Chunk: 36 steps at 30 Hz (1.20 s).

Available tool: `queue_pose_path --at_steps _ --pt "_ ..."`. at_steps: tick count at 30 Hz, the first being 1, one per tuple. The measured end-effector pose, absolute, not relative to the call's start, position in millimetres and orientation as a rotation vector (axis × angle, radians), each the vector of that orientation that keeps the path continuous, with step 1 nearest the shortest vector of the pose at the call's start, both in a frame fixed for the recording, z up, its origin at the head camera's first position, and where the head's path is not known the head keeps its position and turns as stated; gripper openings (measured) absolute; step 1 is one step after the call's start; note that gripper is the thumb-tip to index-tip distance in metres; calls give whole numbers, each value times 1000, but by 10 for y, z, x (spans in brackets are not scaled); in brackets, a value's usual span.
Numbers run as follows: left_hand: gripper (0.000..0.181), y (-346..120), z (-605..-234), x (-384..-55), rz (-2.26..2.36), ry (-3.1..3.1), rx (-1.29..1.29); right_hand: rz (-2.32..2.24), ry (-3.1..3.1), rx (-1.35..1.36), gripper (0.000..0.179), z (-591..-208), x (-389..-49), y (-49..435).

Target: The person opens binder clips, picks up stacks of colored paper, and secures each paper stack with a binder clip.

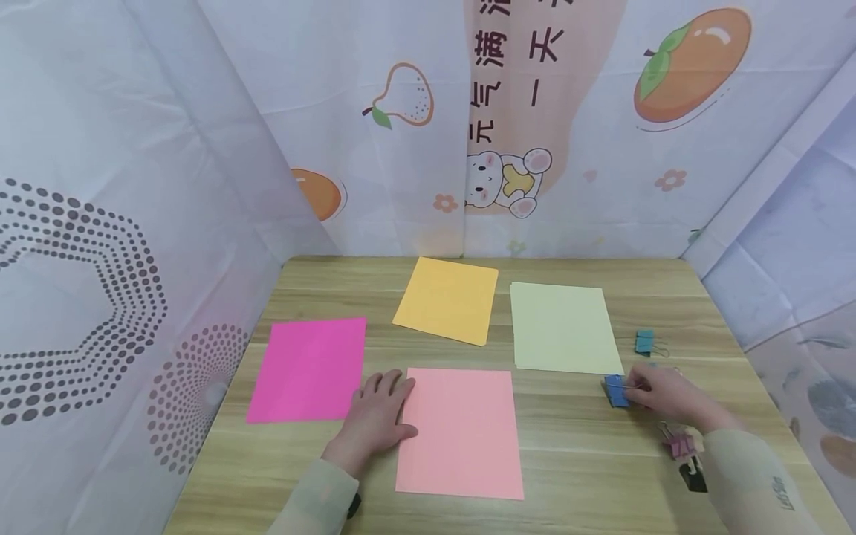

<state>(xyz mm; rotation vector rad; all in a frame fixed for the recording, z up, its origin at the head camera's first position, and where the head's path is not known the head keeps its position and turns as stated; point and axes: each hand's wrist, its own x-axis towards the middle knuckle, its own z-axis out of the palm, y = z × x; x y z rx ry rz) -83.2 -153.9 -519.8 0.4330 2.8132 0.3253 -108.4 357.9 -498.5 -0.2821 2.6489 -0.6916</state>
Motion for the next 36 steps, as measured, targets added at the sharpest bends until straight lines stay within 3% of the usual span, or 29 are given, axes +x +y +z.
queue_pose_path --at_steps 36 --pt "82 -1547 -5225 -830 348 2801 425 -710 2735 -347 19 -5036 -989 3560"
